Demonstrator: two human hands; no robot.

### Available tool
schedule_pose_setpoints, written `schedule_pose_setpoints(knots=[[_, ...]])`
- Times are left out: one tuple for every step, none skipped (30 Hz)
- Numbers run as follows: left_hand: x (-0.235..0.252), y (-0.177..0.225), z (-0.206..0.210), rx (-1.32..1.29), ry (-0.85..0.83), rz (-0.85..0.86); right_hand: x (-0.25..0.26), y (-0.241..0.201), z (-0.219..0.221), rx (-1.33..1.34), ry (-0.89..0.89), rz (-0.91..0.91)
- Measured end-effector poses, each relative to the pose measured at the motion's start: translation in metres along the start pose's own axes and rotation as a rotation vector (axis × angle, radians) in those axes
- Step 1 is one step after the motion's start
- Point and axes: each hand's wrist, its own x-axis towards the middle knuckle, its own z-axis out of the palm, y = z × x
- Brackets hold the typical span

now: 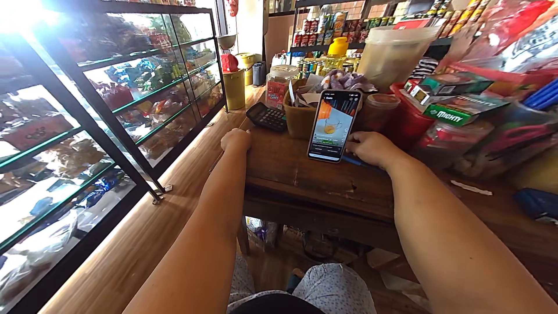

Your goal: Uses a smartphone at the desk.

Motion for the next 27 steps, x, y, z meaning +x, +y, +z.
schedule_pose_setpoints(knots=[[0.006,-0.002,0.003,0.01,0.016,-0.001,0.0,-0.001,0.0,-0.005,-0.005,0.009],[0.009,-0.003,0.004,0.013,0.02,-0.003,-0.001,-0.002,-0.001,-0.005,-0.009,0.016],[0.011,-0.004,0.004,0.017,0.016,-0.003,-0.001,-0.003,-0.002,-0.003,-0.009,0.018],[0.011,-0.003,0.004,0.021,0.01,-0.003,0.0,-0.002,-0.002,-0.003,-0.01,0.015],[0.011,-0.004,0.004,0.032,0.005,0.003,0.001,0.0,-0.001,-0.005,-0.01,0.012],[0.011,-0.005,0.004,0.042,-0.002,0.014,0.002,0.001,-0.001,-0.006,-0.009,0.011],[0.013,-0.007,0.005,0.053,-0.008,0.033,0.003,0.002,-0.001,-0.001,-0.008,0.008],[0.015,-0.009,0.007,0.076,-0.01,0.059,0.004,0.004,0.0,0.008,-0.003,0.002],[0.016,-0.012,0.009,0.1,-0.004,0.084,0.005,0.006,0.001,0.02,0.006,-0.002],[0.015,-0.015,0.01,0.125,-0.006,0.109,0.005,0.006,0.001,0.037,0.018,0.001],[0.013,-0.018,0.009,0.152,-0.011,0.132,0.004,0.004,0.001,0.06,0.034,0.01],[0.01,-0.02,0.009,0.172,-0.012,0.152,0.003,0.002,0.001,0.077,0.054,0.02],[0.007,-0.022,0.009,0.188,-0.008,0.168,0.002,0.001,0.0,0.095,0.076,0.032],[0.005,-0.024,0.009,0.194,-0.001,0.174,0.001,-0.001,-0.001,0.112,0.1,0.042],[0.003,-0.026,0.009,0.197,0.005,0.172,-0.001,-0.001,-0.001,0.132,0.129,0.042],[0.0,-0.026,0.01,0.203,0.01,0.163,-0.002,-0.002,-0.002,0.151,0.157,0.038],[-0.003,-0.026,0.009,0.204,0.013,0.153,-0.004,-0.003,-0.004,0.171,0.182,0.036],[-0.008,-0.026,0.008,0.201,0.016,0.143,-0.007,-0.006,-0.005,0.19,0.202,0.038],[-0.011,-0.027,0.008,0.201,0.018,0.135,-0.009,-0.008,-0.006,0.207,0.216,0.044],[-0.014,-0.028,0.008,0.201,0.019,0.13,-0.011,-0.01,-0.007,0.219,0.231,0.051],[-0.015,-0.029,0.008,0.202,0.018,0.128,-0.013,-0.012,-0.008,0.223,0.245,0.054],[-0.017,-0.031,0.008,0.204,0.012,0.13,-0.014,-0.012,-0.009,0.223,0.259,0.053],[-0.019,-0.032,0.007,0.209,0.005,0.132,-0.014,-0.012,-0.01,0.222,0.267,0.05],[-0.022,-0.033,0.006,0.211,-0.001,0.136,-0.015,-0.011,-0.011,0.225,0.274,0.045],[-0.026,-0.034,0.005,0.214,-0.008,0.138,-0.015,-0.01,-0.012,0.222,0.278,0.037],[-0.029,-0.035,0.004,0.214,-0.014,0.139,-0.015,-0.008,-0.013,0.226,0.285,0.025],[-0.033,-0.036,0.002,0.216,-0.022,0.142,-0.015,-0.007,-0.013,0.232,0.295,0.01]])
